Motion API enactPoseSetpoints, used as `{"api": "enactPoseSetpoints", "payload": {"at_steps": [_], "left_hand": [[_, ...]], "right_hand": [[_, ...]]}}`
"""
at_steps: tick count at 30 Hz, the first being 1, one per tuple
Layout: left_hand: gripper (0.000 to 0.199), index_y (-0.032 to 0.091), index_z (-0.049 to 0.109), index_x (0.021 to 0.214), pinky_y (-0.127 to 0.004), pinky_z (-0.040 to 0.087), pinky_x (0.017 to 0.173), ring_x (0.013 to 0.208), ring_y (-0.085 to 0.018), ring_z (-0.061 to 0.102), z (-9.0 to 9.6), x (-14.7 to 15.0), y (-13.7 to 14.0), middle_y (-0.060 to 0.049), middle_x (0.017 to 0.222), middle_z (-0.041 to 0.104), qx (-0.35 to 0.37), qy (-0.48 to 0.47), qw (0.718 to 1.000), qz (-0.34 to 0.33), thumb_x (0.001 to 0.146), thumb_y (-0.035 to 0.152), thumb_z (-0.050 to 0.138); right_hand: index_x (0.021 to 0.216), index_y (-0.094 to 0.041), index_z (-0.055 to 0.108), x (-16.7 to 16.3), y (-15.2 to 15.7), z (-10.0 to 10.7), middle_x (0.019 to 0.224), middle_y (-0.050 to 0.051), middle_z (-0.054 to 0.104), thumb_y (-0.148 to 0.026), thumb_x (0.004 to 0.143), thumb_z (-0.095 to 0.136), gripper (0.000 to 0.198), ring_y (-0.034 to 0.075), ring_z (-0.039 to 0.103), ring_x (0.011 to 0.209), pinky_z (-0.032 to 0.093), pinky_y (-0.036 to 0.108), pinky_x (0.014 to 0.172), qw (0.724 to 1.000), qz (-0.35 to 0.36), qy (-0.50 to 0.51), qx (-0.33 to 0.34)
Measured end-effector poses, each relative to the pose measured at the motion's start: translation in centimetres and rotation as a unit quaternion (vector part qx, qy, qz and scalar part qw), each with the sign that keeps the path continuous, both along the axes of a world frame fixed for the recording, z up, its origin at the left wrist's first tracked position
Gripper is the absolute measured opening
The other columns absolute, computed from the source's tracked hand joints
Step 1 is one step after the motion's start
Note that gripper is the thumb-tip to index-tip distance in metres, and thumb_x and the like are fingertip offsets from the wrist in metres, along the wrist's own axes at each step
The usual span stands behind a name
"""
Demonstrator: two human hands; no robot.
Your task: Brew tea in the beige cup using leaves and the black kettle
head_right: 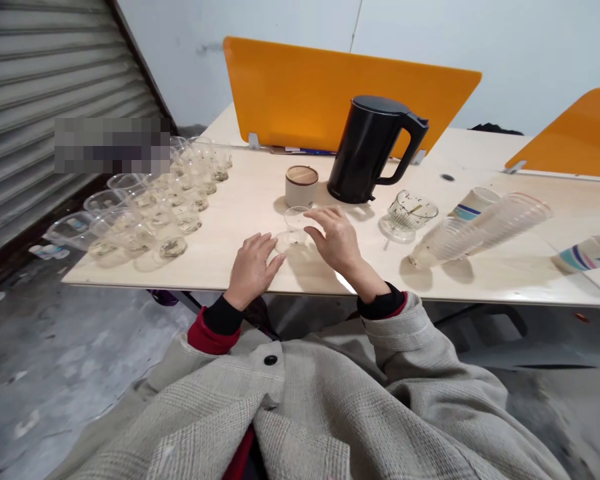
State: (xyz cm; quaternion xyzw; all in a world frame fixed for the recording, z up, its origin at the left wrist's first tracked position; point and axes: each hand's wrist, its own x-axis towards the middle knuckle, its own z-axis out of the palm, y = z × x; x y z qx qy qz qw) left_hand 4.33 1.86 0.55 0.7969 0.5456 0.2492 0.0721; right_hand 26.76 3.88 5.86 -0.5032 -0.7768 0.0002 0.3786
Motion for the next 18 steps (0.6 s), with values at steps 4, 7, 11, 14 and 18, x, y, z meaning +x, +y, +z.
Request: {"api": "enactPoseSetpoints", "payload": {"at_steps": [4,7,11,14,18], "left_hand": [[0.04,0.018,0.068,0.139,-0.054,0.047,0.12,0.149,-0.038,0.051,0.1,0.1,-0.1,-0.014,0.154,0.065,-0.005,-0.003,1.0,0.002,0.105,0.04,0.059],[0.041,0.017,0.068,0.139,-0.054,0.047,0.12,0.149,-0.038,0.051,0.2,0.1,-0.2,-0.015,0.155,0.065,-0.01,0.006,1.0,0.002,0.105,0.039,0.06],[0.041,0.019,0.067,0.14,-0.054,0.047,0.119,0.149,-0.037,0.052,0.2,0.2,-0.4,-0.014,0.154,0.065,-0.004,0.012,1.0,0.0,0.105,0.039,0.061],[0.041,0.02,0.066,0.141,-0.054,0.047,0.119,0.148,-0.037,0.052,0.2,0.2,-0.4,-0.014,0.154,0.065,-0.007,0.011,1.0,0.001,0.105,0.039,0.061],[0.041,0.019,0.067,0.141,-0.055,0.047,0.119,0.149,-0.037,0.052,0.3,0.3,-0.5,-0.015,0.154,0.066,-0.016,0.002,1.0,0.001,0.105,0.039,0.062]], "right_hand": [[0.13,-0.026,0.077,1.8,1.7,1.1,0.131,0.011,0.078,-0.038,0.101,0.061,0.035,0.035,0.067,0.125,0.052,0.057,0.111,0.996,-0.086,0.02,0.015],[0.139,-0.023,0.072,3.0,4.6,1.6,0.139,0.014,0.074,-0.043,0.101,0.06,0.044,0.035,0.068,0.125,0.054,0.055,0.11,0.993,-0.11,0.034,-0.003],[0.153,-0.02,0.061,2.9,9.4,1.9,0.15,0.019,0.066,-0.053,0.1,0.062,0.062,0.037,0.066,0.13,0.052,0.055,0.112,0.994,-0.108,0.007,-0.03],[0.159,-0.017,0.054,1.7,12.6,1.8,0.157,0.023,0.058,-0.065,0.093,0.071,0.083,0.041,0.057,0.143,0.046,0.056,0.12,0.993,-0.102,-0.031,-0.049],[0.159,-0.023,0.054,-0.1,15.4,1.3,0.156,0.02,0.058,-0.066,0.082,0.081,0.092,0.041,0.054,0.145,0.043,0.058,0.122,0.994,-0.056,-0.023,-0.093]]}}
